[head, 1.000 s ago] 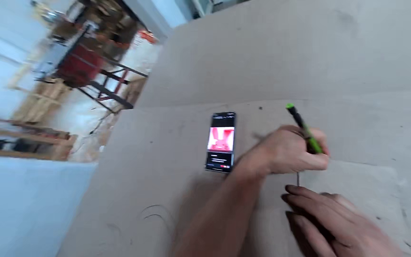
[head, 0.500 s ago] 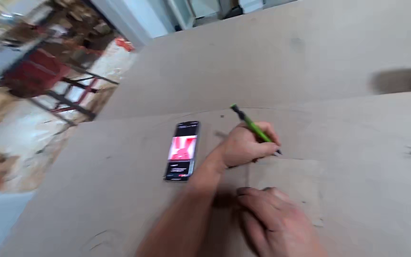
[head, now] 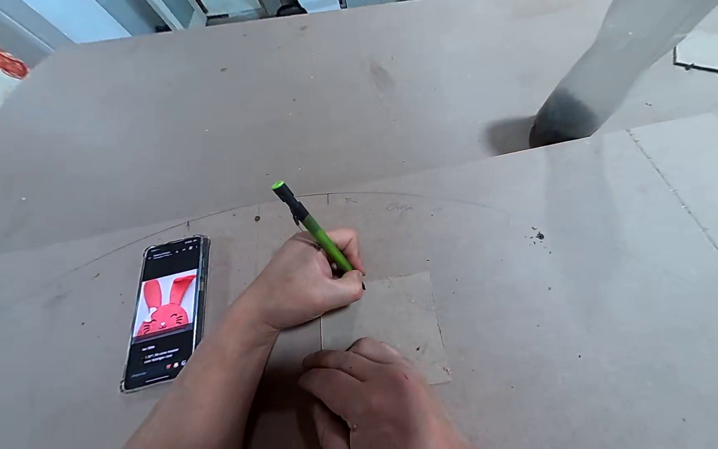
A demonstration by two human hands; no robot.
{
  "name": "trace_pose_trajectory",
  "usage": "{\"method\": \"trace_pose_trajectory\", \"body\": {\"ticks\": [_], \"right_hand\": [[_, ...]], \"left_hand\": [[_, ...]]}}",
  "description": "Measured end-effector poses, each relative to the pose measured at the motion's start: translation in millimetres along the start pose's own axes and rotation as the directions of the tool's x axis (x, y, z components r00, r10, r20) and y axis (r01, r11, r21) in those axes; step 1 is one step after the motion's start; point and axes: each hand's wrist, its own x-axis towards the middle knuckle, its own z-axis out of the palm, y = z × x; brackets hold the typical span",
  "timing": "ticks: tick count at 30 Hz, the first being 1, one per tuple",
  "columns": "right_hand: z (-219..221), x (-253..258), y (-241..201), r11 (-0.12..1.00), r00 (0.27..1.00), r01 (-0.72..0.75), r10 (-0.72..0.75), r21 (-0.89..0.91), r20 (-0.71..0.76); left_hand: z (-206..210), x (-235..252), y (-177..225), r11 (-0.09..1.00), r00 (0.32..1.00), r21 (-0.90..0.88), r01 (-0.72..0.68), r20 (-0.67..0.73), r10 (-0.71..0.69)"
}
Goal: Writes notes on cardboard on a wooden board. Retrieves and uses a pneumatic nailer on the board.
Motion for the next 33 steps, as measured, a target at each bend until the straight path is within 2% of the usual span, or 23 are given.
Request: {"method": "trace_pose_trajectory", "body": {"ticks": [5, 14, 18, 24, 27, 33], "right_hand": [[-0.3, -0.2, -0.7, 1.0, 1.0, -0.003, 0.003, -0.005, 0.024], [0.4, -0.7, -0.1, 1.0, 1.0, 0.007, -0.007, -0.018, 0.024], [-0.1, -0.9, -0.8, 1.0, 1.0, 0.0, 0.0, -0.015, 0.026], [0.2, -1.1, -0.8, 1.0, 1.0, -0.003, 0.003, -0.016, 0.015], [0.7, -1.2, -0.3, 1.0, 1.0, 0.002, -0.002, -0.016, 0.011], [-0.4, -0.8, -1.5, 1.0, 1.0, -0.008, 0.008, -0.01, 0.012]], "left_hand": [[-2.0, -1.7, 1.6, 0.999, 0.998, -0.032, 0.018, 0.063, -0.016], [1.3, -2.3, 3.3, 0.997, 0.999, -0.071, 0.029, 0.042, -0.026], [6.2, -1.9, 6.4, 0.998, 0.998, -0.031, 0.059, -0.01, -0.059], [8.9, -2.4, 5.7, 0.999, 0.999, -0.033, 0.029, -0.045, -0.031], [7.6, -2.4, 6.1, 0.996, 1.0, -0.088, 0.02, -0.017, -0.022], [4.3, -2.7, 5.9, 0.997, 0.999, -0.073, 0.022, 0.043, -0.019]]}}
